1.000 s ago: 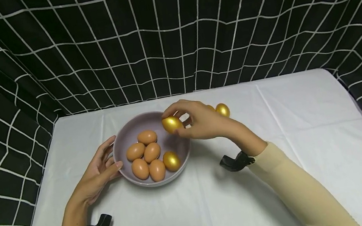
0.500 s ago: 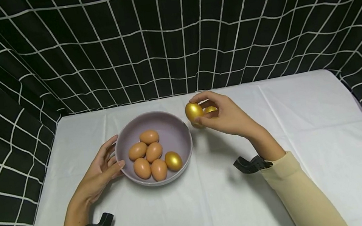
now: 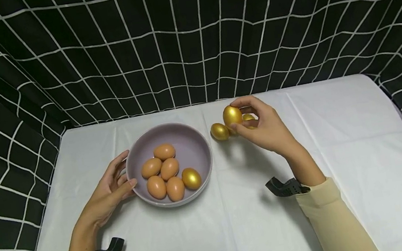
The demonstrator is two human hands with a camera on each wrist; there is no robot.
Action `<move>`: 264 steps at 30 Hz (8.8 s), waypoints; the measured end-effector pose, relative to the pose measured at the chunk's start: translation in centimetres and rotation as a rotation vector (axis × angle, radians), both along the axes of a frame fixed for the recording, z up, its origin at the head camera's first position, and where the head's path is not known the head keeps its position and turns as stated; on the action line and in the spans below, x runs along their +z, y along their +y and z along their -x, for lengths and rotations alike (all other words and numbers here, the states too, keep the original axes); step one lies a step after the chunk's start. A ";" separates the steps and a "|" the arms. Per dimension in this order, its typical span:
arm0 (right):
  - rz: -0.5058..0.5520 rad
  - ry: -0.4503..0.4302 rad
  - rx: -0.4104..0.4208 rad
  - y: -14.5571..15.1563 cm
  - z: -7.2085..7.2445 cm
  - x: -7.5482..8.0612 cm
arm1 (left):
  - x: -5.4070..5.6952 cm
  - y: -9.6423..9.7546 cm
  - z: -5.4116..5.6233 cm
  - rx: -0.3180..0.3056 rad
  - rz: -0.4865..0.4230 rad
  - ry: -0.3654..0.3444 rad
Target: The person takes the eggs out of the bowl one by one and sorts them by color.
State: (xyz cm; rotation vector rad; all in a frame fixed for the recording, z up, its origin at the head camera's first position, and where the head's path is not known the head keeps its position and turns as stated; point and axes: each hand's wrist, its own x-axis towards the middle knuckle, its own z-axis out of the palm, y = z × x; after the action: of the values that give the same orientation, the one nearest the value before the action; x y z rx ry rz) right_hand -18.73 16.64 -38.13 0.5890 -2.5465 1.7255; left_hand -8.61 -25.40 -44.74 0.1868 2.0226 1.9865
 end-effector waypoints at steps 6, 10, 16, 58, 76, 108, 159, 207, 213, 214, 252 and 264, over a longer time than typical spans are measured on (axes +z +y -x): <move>-0.003 0.000 -0.036 0.8 0.4 -0.1 | 0.2 -0.2 0.2 -0.010 -0.004 0.011; 0.001 -0.018 -0.051 1.6 0.6 -0.3 | 0.2 -0.3 0.1 -0.009 -0.006 0.011; -0.012 -0.037 -0.095 3.0 0.9 -0.9 | 0.2 -0.3 0.1 -0.007 0.000 0.013; -0.442 0.022 -0.245 6.8 2.6 -5.0 | 0.0 -0.2 0.0 -0.003 0.017 0.012; -0.542 0.052 -0.246 6.8 2.5 -5.9 | -0.1 -0.1 0.1 0.006 0.032 0.004; -0.506 0.070 -0.271 4.9 1.6 -4.0 | 0.0 0.0 0.1 0.009 0.026 0.004; -0.957 0.151 0.640 -13.0 -2.0 2.2 | -0.3 -0.1 0.3 0.003 0.008 0.001; -0.407 0.005 0.502 -10.7 -1.4 1.6 | -0.3 -0.1 0.2 -0.012 -0.007 0.010; -0.280 0.041 0.371 -9.7 -1.4 1.2 | -0.2 -0.3 0.1 0.001 0.014 0.010; -0.260 0.039 0.356 -9.6 -1.5 1.1 | -0.2 -0.4 0.1 0.002 0.013 0.009; 0.097 -0.165 0.004 -0.9 0.0 -0.8 | -0.4 -0.2 0.3 0.006 -0.005 -0.008; 0.004 -0.098 -0.108 3.7 0.8 -0.4 | -0.4 -0.2 0.3 0.005 -0.013 -0.006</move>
State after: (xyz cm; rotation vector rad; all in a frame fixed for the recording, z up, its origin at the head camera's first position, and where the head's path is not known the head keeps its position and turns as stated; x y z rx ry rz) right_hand -19.54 20.32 -38.53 0.3678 -2.5844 1.7657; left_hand -8.87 -25.63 -45.17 0.1783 2.0091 2.0016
